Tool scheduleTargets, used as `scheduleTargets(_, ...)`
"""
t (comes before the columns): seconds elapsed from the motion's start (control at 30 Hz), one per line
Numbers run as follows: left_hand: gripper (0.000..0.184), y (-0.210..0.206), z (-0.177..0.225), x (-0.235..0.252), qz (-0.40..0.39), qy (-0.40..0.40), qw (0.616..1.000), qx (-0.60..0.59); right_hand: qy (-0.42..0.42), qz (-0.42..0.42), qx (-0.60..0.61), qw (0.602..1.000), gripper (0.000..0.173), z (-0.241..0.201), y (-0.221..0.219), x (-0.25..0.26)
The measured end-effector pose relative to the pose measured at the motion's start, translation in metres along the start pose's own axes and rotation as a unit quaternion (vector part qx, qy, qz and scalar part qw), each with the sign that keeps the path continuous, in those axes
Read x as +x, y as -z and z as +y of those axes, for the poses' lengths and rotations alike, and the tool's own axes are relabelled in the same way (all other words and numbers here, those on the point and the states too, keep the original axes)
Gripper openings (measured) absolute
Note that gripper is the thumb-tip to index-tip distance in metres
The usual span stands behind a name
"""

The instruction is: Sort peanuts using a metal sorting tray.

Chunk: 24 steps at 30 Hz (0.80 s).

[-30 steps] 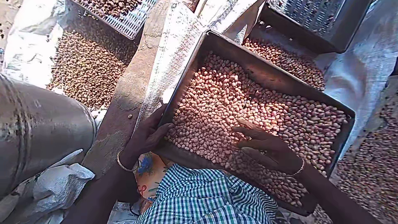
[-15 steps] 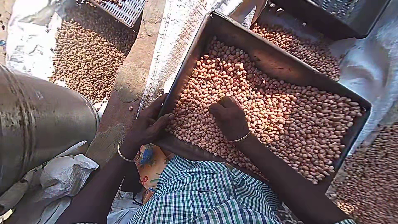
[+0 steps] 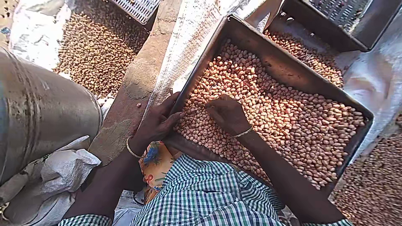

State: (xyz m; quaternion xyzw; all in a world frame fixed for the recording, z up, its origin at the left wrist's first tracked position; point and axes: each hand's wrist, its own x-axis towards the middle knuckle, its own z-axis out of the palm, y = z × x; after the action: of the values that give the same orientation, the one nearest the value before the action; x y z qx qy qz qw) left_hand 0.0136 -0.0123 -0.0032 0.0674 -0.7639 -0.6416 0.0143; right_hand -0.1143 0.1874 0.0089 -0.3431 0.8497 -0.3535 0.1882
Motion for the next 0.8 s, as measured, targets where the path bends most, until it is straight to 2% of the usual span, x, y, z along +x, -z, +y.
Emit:
scheduleTargets(0.07,0.048,0.000,0.002,0.000,-0.005,0.006,1.000,-0.006,0.038,0.028,-0.101,0.994,0.014,-0.002,-0.015,0.000)
scheduleTargets(0.17,0.048,-0.001,0.002,0.001,-0.001,0.004,1.000,-0.007,0.000,-0.006,-0.177,0.984,0.019,-0.015,-0.018,0.005)
scheduleTargets(0.23,0.049,-0.001,-0.001,0.001,-0.003,-0.003,1.000,-0.004,-0.015,-0.028,-0.180,0.983,0.018,-0.018,-0.015,0.012)
scheduleTargets(0.3,0.049,-0.001,-0.001,0.001,-0.004,-0.002,1.000,0.001,-0.004,-0.025,-0.081,0.996,0.016,-0.008,-0.004,0.017)
scheduleTargets(0.33,0.050,-0.001,-0.001,0.000,-0.003,0.001,1.000,0.000,-0.001,-0.001,0.031,1.000,0.012,0.002,0.002,0.016)
scheduleTargets(0.37,0.050,0.000,-0.001,0.000,-0.005,0.002,1.000,-0.005,-0.021,0.011,0.181,0.983,0.009,0.010,0.009,0.015)
scheduleTargets(0.4,0.050,0.000,-0.001,0.000,-0.004,0.001,1.000,-0.012,-0.056,0.013,0.327,0.943,0.016,0.015,0.014,0.013)
scheduleTargets(0.43,0.050,-0.001,-0.001,0.000,-0.004,0.002,1.000,-0.019,-0.090,0.010,0.421,0.903,0.023,0.018,0.019,0.011)
scheduleTargets(0.47,0.050,-0.002,-0.001,0.000,-0.006,0.003,1.000,-0.024,-0.119,0.000,0.447,0.887,0.024,0.017,0.021,0.010)
scheduleTargets(0.5,0.050,-0.002,-0.001,0.001,-0.007,0.002,1.000,-0.027,-0.130,-0.011,0.416,0.900,0.022,0.015,0.020,0.011)
scheduleTargets(0.57,0.050,-0.002,-0.001,0.001,-0.005,0.005,1.000,-0.025,-0.129,-0.030,0.259,0.957,0.012,0.002,0.013,0.014)
scheduleTargets(0.6,0.050,-0.002,0.000,0.000,-0.004,0.009,1.000,-0.020,-0.117,-0.037,0.163,0.979,0.012,-0.004,0.007,0.016)
scheduleTargets(0.67,0.051,-0.001,0.000,0.000,-0.001,0.009,1.000,-0.014,-0.067,-0.029,0.031,0.997,0.018,-0.010,-0.004,0.020)
scheduleTargets(0.73,0.050,-0.002,-0.001,0.001,-0.002,0.010,1.000,-0.010,-0.035,-0.009,0.004,0.999,0.016,-0.009,-0.010,0.020)
scheduleTargets(0.8,0.050,-0.003,-0.001,0.002,-0.004,0.008,1.000,-0.007,-0.061,-0.022,0.038,0.997,0.013,-0.004,0.000,0.023)
